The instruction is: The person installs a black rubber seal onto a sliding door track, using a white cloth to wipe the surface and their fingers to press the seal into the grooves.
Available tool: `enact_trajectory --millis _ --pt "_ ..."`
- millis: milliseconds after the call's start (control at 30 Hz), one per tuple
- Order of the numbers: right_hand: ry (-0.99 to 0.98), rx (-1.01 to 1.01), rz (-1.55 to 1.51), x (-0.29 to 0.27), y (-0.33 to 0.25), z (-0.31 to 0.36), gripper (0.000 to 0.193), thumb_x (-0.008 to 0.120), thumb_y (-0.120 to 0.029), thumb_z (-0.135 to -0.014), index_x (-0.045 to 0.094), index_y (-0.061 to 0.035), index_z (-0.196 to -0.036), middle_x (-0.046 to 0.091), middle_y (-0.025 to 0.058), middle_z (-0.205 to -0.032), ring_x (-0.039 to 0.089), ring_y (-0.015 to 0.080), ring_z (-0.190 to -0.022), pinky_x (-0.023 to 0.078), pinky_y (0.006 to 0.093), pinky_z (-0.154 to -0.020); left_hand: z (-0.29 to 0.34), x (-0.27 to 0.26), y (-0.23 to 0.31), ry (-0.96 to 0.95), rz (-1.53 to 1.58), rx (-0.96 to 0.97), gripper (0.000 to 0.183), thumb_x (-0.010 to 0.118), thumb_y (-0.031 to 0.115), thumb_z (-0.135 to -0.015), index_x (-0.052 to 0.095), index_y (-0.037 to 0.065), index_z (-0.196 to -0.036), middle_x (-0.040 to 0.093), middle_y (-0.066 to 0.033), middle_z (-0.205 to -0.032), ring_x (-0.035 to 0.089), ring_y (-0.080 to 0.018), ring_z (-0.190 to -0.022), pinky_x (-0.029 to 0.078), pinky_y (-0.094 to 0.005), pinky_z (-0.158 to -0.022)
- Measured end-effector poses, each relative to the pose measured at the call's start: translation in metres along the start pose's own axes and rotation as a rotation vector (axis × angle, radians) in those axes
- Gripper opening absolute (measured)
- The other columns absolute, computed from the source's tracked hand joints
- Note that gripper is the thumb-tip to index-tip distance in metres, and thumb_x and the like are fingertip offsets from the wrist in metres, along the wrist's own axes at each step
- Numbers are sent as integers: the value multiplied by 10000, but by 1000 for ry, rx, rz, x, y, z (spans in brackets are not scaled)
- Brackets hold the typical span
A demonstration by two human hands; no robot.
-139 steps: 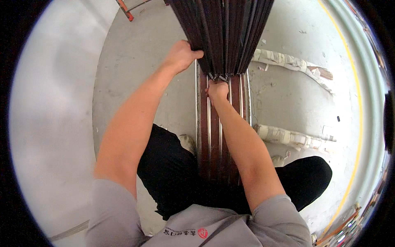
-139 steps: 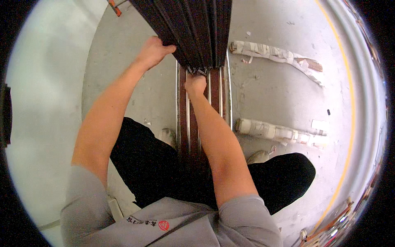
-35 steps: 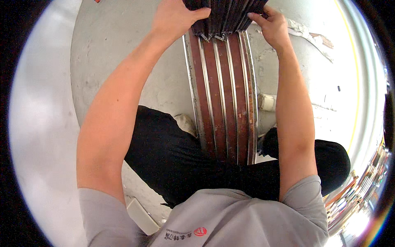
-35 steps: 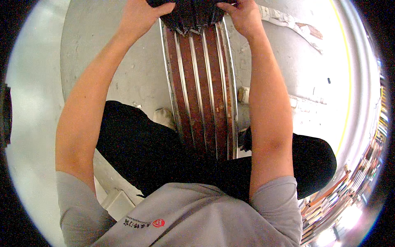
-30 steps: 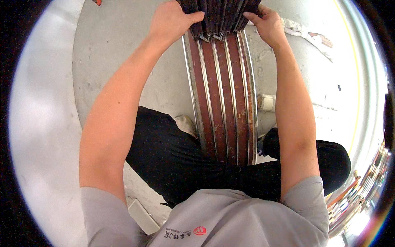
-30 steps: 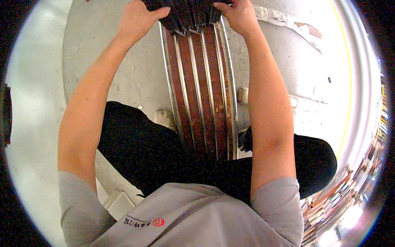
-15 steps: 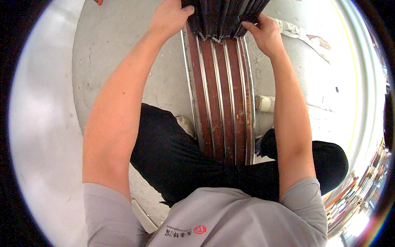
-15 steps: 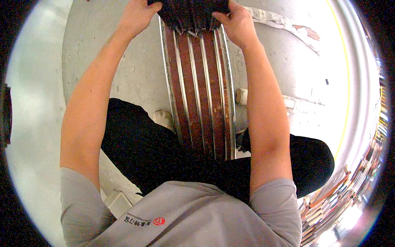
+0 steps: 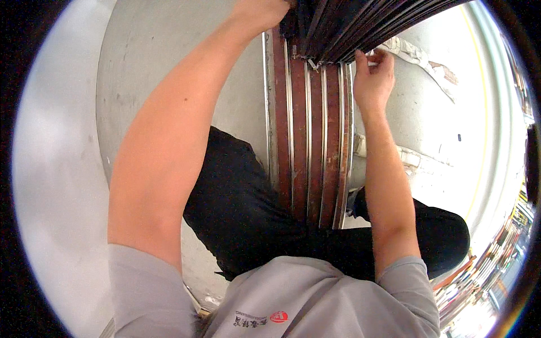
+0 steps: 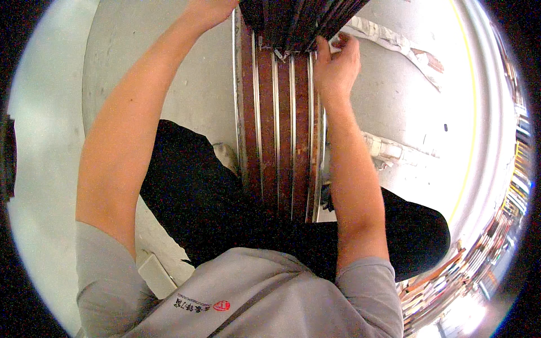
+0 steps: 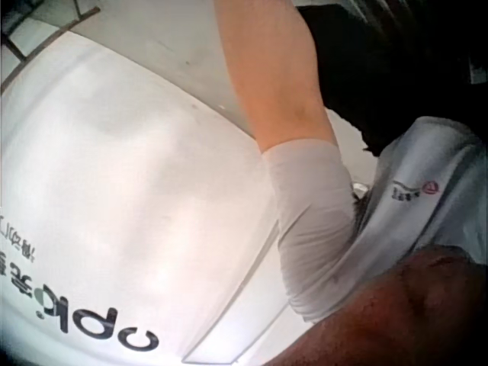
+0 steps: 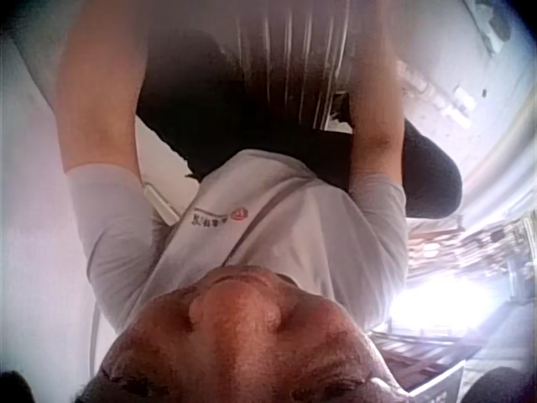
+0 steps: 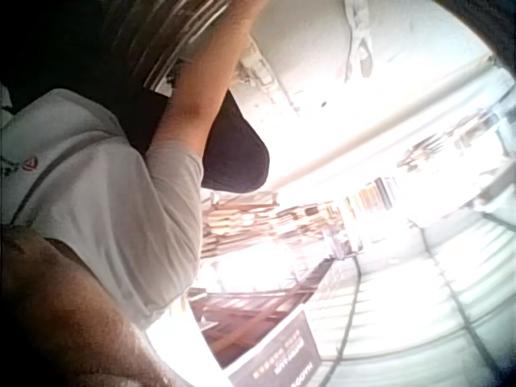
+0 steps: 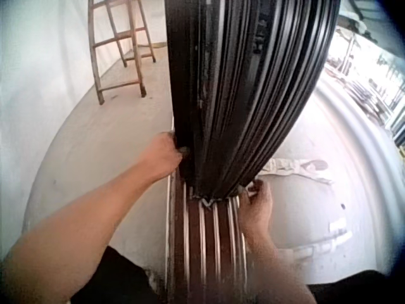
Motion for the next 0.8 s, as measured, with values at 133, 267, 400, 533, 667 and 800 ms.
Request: enact_trajectory --millis 133,267,400,533,667,800 --pt "-254 187 116 52 45 42 298 697 -276 -870 723 1 -975 704 260 -886 693 429 -874 536 472 -806 15 14 2 -226 -333 -33 431 672 342 -809 700 -79 -898 659 -325 -916 665 -453 -868 532 -495 -772" --pt "-381 150 261 85 48 56 346 694 -309 -871 718 16 -985 705 247 -858 699 389 -837 528 421 -774 39 26 34 -456 -286 125 508 675 421 -809 700 -86 -823 655 -325 -866 674 -440 -856 533 -486 -766" --pt "99 115 -62 31 23 45 298 690 -181 -866 633 2 -1095 709 218 -932 689 387 -883 534 438 -797 38 22 48 -286 -158 261 527 658 443 -818 692 -83 -805 651 -299 -817 665 -433 -818 524 -497 -746" --pt "243 -92 -237 -10 -30 25 241 711 -164 -853 639 -9 -1023 694 171 -831 682 313 -740 534 395 -713 34 29 53 -249 -151 398 514 633 438 -845 681 -69 -770 646 -281 -801 642 -444 -795 514 -513 -728" --pt "141 -142 -136 -22 -53 9 206 721 -177 -849 670 -19 -971 696 162 -789 689 307 -708 536 383 -690 35 33 56 -279 -104 352 492 619 423 -867 682 -50 -748 644 -273 -787 640 -436 -785 515 -514 -714" --pt "167 -182 -119 -38 -86 0 209 731 -201 -842 696 -22 -944 692 160 -736 693 297 -684 537 383 -687 38 36 60 -220 -314 633 411 619 365 -883 702 -29 -803 651 -259 -800 644 -429 -764 519 -508 -701"
Point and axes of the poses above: each hand's wrist, its own z-axis away from the middle knuckle, its own x-axis out of the palm, y = z × x, the point moved 10 cm from there along -z, towards the middle knuckle
